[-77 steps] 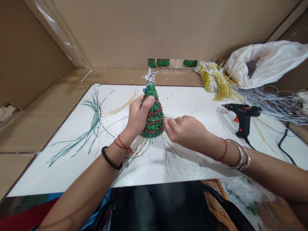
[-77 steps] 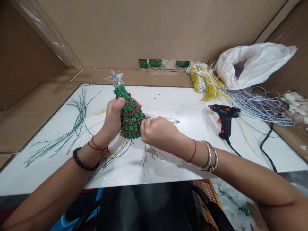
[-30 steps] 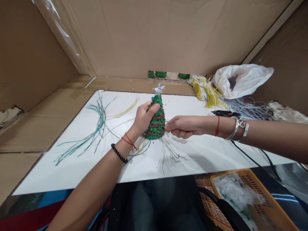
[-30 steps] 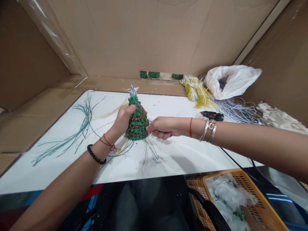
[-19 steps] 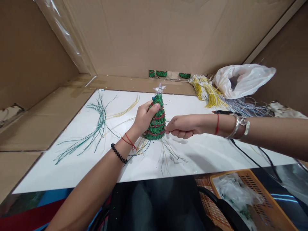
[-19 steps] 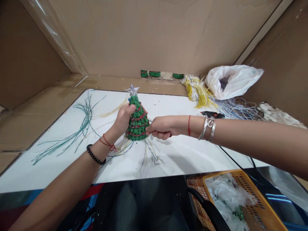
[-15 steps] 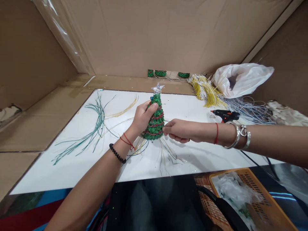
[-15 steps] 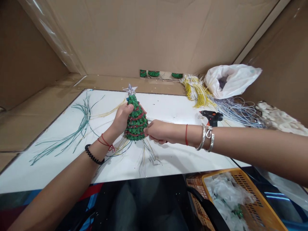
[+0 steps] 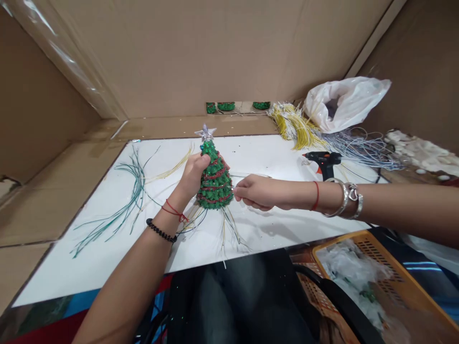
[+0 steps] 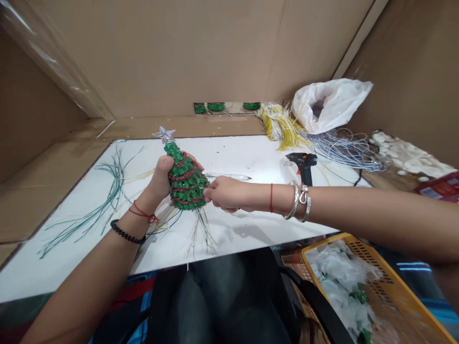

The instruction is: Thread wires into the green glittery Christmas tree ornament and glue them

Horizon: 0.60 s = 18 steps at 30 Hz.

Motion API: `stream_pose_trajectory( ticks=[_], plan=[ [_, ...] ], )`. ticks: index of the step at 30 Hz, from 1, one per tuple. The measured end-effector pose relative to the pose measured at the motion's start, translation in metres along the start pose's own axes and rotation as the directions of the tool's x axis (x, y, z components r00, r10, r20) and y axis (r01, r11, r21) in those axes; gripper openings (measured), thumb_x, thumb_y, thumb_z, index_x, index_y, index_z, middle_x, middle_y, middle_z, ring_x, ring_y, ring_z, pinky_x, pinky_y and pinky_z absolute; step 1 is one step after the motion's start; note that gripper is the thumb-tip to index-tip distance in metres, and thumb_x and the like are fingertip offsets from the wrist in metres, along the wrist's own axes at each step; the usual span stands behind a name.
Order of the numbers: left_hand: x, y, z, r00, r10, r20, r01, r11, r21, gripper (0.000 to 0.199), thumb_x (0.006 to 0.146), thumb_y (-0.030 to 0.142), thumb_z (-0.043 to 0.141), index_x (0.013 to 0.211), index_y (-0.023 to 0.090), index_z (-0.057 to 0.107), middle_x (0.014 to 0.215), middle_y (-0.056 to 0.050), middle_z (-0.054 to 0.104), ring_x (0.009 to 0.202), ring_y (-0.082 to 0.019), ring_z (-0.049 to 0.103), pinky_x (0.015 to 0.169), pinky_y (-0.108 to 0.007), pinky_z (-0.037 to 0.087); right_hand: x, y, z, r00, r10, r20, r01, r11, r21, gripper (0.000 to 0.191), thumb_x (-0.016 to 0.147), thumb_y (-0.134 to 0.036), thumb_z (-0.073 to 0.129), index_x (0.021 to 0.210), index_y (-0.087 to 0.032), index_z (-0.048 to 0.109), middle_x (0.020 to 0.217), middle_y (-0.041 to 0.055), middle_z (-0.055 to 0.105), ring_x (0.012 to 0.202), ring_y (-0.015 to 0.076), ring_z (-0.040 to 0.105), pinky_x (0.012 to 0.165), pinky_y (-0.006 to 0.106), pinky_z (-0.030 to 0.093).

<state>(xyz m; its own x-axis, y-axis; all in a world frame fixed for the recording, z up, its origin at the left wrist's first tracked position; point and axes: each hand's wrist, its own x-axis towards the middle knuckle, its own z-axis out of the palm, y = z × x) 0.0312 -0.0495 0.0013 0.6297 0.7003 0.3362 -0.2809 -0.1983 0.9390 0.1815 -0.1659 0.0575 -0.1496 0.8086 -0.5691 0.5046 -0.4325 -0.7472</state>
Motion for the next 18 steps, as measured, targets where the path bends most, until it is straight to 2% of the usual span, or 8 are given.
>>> stream_pose_trajectory(
  ticks=[3,6,12,18],
  plan=[
    [0.000,-0.001,-0.001,1.000,-0.007,0.004,0.007,1.000,-0.007,0.052,0.074,0.062,0.054,0.082,0.013,0.066,0.080,-0.010,0.071,0.069,-0.020,0.066,0.062,-0.033,0.055,0.006,0.004,-0.005,0.997,-0.040,-0.072,0.029,0.989,-0.143,0.024,0.093,-0.029,0.040,0.076,-0.017,0.051,0.056,-0.0042,0.041,0.039,0.0058,0.032,0.037,0.022,0.024],
    [0.000,0.000,0.000,1.000,-0.002,0.003,0.002,1.000,-0.001,0.052,0.074,0.062,0.054,0.082,0.013,0.066,0.079,-0.010,0.071,0.068,-0.021,0.066,0.062,-0.033,0.056,0.007,0.005,-0.006,0.988,-0.110,-0.112,0.074,0.955,-0.286,0.023,0.090,-0.028,0.045,0.074,-0.016,0.055,0.061,-0.0007,0.049,0.047,0.0081,0.040,0.045,0.023,0.030],
    [0.000,0.000,0.001,1.000,0.008,-0.008,-0.008,1.000,0.010,0.051,0.075,0.062,0.054,0.082,0.012,0.066,0.078,-0.010,0.070,0.066,-0.020,0.065,0.061,-0.032,0.056,-0.001,0.000,0.003,0.962,-0.259,-0.091,0.181,0.848,-0.498,0.025,0.089,-0.022,0.043,0.068,-0.015,0.055,0.068,0.0040,0.058,0.063,0.0121,0.047,0.061,0.025,0.035],
    [0.000,0.000,0.002,1.000,-0.009,-0.014,0.009,1.000,0.008,0.053,0.074,0.063,0.053,0.080,0.013,0.067,0.078,-0.010,0.070,0.066,-0.019,0.064,0.060,-0.030,0.054,0.007,-0.002,0.004,0.941,-0.320,-0.112,0.181,0.753,-0.632,0.026,0.090,-0.023,0.040,0.072,-0.014,0.057,0.077,0.0104,0.065,0.067,0.0157,0.053,0.063,0.026,0.036]
  ],
)
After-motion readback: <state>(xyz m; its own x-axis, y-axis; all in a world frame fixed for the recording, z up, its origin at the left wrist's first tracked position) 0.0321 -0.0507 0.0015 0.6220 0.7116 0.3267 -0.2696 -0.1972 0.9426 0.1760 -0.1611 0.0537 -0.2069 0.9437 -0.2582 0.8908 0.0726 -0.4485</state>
